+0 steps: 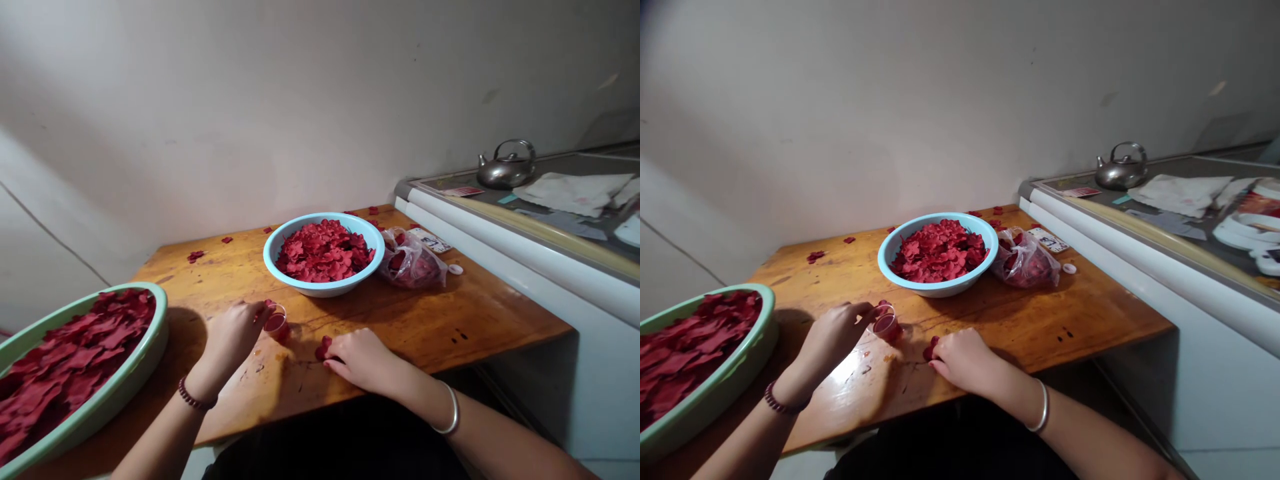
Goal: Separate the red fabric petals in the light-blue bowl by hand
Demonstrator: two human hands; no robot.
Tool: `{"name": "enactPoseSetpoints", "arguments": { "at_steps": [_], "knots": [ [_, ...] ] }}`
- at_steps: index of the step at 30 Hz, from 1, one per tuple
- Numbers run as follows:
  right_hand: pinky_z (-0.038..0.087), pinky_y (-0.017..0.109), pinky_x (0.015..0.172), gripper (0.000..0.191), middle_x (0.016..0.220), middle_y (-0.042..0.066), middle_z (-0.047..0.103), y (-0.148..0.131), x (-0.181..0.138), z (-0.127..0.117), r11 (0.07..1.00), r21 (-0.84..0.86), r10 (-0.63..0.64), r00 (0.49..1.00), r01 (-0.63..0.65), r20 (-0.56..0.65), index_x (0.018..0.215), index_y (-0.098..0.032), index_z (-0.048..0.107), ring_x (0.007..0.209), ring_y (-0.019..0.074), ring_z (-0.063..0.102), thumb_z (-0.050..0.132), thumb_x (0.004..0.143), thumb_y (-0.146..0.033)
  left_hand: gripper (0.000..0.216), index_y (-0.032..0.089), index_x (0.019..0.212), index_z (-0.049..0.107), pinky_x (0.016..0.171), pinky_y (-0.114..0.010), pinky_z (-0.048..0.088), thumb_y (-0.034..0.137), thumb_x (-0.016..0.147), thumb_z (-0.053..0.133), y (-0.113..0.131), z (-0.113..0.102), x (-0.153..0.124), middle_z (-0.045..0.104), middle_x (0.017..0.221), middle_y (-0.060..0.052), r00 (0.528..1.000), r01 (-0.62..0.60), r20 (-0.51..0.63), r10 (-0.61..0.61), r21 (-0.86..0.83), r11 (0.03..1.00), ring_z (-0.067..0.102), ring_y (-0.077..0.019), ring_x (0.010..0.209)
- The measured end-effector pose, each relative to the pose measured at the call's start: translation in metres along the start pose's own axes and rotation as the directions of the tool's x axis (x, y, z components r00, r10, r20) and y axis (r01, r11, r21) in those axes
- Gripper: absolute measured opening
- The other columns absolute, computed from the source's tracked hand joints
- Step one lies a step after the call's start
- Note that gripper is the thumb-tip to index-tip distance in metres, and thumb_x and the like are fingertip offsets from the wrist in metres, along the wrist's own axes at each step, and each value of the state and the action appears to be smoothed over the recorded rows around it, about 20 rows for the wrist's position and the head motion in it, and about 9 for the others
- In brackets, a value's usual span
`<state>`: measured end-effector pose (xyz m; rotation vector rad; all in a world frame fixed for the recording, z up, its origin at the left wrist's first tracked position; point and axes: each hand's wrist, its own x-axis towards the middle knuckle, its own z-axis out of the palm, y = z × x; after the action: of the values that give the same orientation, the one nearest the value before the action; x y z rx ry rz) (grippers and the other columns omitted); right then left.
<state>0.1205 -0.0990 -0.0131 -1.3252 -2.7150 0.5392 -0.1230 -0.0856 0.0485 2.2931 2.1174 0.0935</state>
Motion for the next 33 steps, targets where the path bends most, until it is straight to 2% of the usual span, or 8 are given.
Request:
{"name": "enactPoseSetpoints", "arguments": {
  "at_steps": [4,9,14,17,20,24,28,33],
  "knots": [
    [0.049,0.029,0.079,0.027,0.105,0.010,0.076,-0.005,-0.010,-0.005,0.999,-0.037,-0.040,0.999,0.040,0.006,0.105,-0.022,0.075,0.093,0.0233,0.072,0.053,0.094,-0.034,0.043,0.020,0.090,0.072,0.066,-0.029,0.044,0.035,0.099,0.033,0.002,0.000,-0.005,0.074,0.091,-0.011,0.999,0.024,-0.032,-0.024,-0.002,1.000,0.069,-0.0255,0.083],
    [0.052,0.033,0.088,0.037,0.114,0.007,0.075,0.006,-0.017,0.004,0.998,0.058,-0.028,0.999,0.030,-0.035,0.111,-0.023,0.075,0.100,0.0236,0.072,0.051,0.085,-0.012,0.036,0.020,0.096,0.073,0.071,-0.029,0.047,0.030,0.098,0.039,-0.003,0.010,-0.007,0.075,0.096,-0.010,0.998,-0.031,-0.060,0.027,-0.068,0.997,0.069,-0.0250,0.089],
    [0.053,0.036,0.100,0.049,0.117,0.004,0.074,0.033,-0.015,0.020,0.958,0.274,0.004,0.950,0.086,-0.311,0.114,-0.022,0.074,0.111,0.0207,0.069,0.044,0.079,-0.005,0.035,0.021,0.101,0.075,0.076,-0.032,0.051,0.011,0.091,0.042,-0.018,0.026,-0.004,0.076,0.101,-0.007,0.984,-0.127,-0.142,0.111,-0.112,0.985,0.069,-0.0246,0.091],
    [0.054,0.035,0.099,0.048,0.113,0.004,0.076,0.040,-0.018,0.025,0.948,0.295,0.019,0.907,0.117,-0.420,0.111,-0.021,0.075,0.107,0.0191,0.071,0.043,0.079,-0.004,0.040,0.019,0.106,0.074,0.076,-0.035,0.053,0.005,0.087,0.041,-0.017,0.035,-0.010,0.076,0.103,-0.007,0.933,-0.199,-0.319,0.166,-0.073,0.977,0.067,-0.0248,0.089],
    [0.054,0.032,0.099,0.051,0.115,0.003,0.075,0.038,-0.023,0.028,0.951,0.244,-0.079,0.914,0.188,-0.398,0.114,-0.024,0.074,0.107,0.0180,0.071,0.044,0.078,-0.003,0.038,0.018,0.112,0.072,0.078,-0.036,0.054,0.008,0.091,0.042,0.001,0.050,-0.026,0.074,0.115,-0.008,0.835,-0.305,-0.476,0.277,0.020,0.952,0.066,-0.0241,0.092],
    [0.055,0.030,0.094,0.054,0.122,0.002,0.072,0.033,-0.025,0.033,0.971,0.114,-0.167,0.939,0.209,-0.300,0.121,-0.026,0.070,0.108,0.0185,0.071,0.046,0.079,-0.004,0.042,0.016,0.121,0.067,0.088,-0.034,0.053,0.004,0.089,0.043,0.032,0.083,-0.047,0.073,0.119,-0.008,0.708,-0.627,-0.356,0.610,0.081,0.775,0.067,-0.0198,0.095],
    [0.058,0.030,0.086,0.050,0.122,0.002,0.071,0.030,-0.021,0.038,0.986,0.010,-0.160,0.965,0.166,-0.206,0.121,-0.027,0.071,0.103,0.0206,0.073,0.048,0.081,-0.007,0.041,0.015,0.125,0.064,0.090,-0.034,0.053,0.004,0.090,0.046,0.045,0.103,-0.053,0.070,0.125,-0.008,0.735,-0.658,-0.217,0.642,0.001,0.753,0.067,-0.0197,0.096],
    [0.058,0.033,0.088,0.048,0.116,0.000,0.074,0.034,-0.013,0.023,0.983,0.118,-0.121,0.982,0.139,-0.145,0.111,-0.028,0.075,0.101,0.0215,0.073,0.049,0.079,-0.006,0.036,0.019,0.113,0.071,0.091,-0.037,0.053,0.005,0.089,0.048,0.039,0.095,-0.044,0.075,0.112,-0.004,0.789,-0.612,-0.213,0.576,-0.201,0.765,0.069,-0.0191,0.087]
  ]
}}
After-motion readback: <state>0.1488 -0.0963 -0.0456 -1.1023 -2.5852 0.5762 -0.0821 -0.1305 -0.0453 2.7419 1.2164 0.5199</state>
